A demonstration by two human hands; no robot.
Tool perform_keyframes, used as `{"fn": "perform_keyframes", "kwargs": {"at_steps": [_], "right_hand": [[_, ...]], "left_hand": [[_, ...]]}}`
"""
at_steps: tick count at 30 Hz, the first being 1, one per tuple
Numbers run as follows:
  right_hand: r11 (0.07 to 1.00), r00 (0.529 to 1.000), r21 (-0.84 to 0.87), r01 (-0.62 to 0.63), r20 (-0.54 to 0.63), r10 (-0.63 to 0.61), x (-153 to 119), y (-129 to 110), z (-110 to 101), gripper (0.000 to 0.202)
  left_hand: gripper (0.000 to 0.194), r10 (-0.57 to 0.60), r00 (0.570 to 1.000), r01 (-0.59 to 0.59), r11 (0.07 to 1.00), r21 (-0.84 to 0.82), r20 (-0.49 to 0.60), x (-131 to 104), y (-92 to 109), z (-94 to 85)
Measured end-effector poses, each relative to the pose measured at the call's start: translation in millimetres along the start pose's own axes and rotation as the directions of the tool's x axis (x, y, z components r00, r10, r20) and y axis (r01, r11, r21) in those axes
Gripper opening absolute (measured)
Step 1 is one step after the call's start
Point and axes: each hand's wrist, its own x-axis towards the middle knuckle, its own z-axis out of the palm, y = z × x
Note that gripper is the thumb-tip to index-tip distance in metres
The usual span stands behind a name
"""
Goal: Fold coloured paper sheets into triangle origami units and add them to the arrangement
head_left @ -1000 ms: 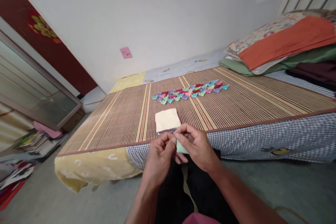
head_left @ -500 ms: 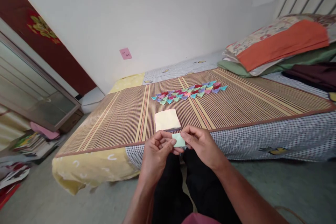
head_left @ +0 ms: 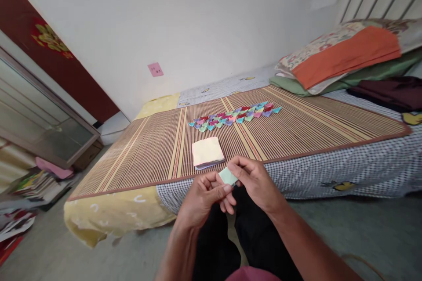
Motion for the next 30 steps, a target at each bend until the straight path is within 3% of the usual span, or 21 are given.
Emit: {"fn": "perform_keyframes", "kwargs": {"at_steps": [7, 11, 15, 22, 30], "right_hand": [[0.995, 1.000, -0.101, -0.005, 0.030, 0.008, -5.7, -1.1, -2.6, 0.035], [0.972, 0.997, -0.220, 0.077, -0.002, -0.080, -6.3, -2.6, 2.1, 0.028], [0.982, 0.995, -0.164, 0.095, 0.043, -0.089, 3.0, -4.3, 6.7, 0.022], [0.999, 0.998, 0.029, 0.043, 0.043, -0.044, 38.1, 2.6, 11.8, 0.039], [0.995, 0.994, 0.100, -0.004, 0.111, -0.008, 112.3, 12.4, -3.2, 0.034]], "left_hand": [[0.034, 0.093, 0.983, -0.075, 0.990, 0.119, -0.158, -1.7, 5.5, 7.8], [0.037, 0.142, 0.963, -0.093, 0.973, 0.213, -0.228, -2.4, 7.4, 8.7], [0.037, 0.146, 0.972, -0.104, 0.970, 0.219, -0.185, -0.2, 9.5, 3.5], [0.030, 0.193, 0.973, -0.155, 0.952, 0.264, -0.126, 18.2, 18.0, -15.8], [0.036, 0.235, 0.972, -0.235, 0.950, 0.205, 0.024, 79.9, 39.3, -53.4]]}}
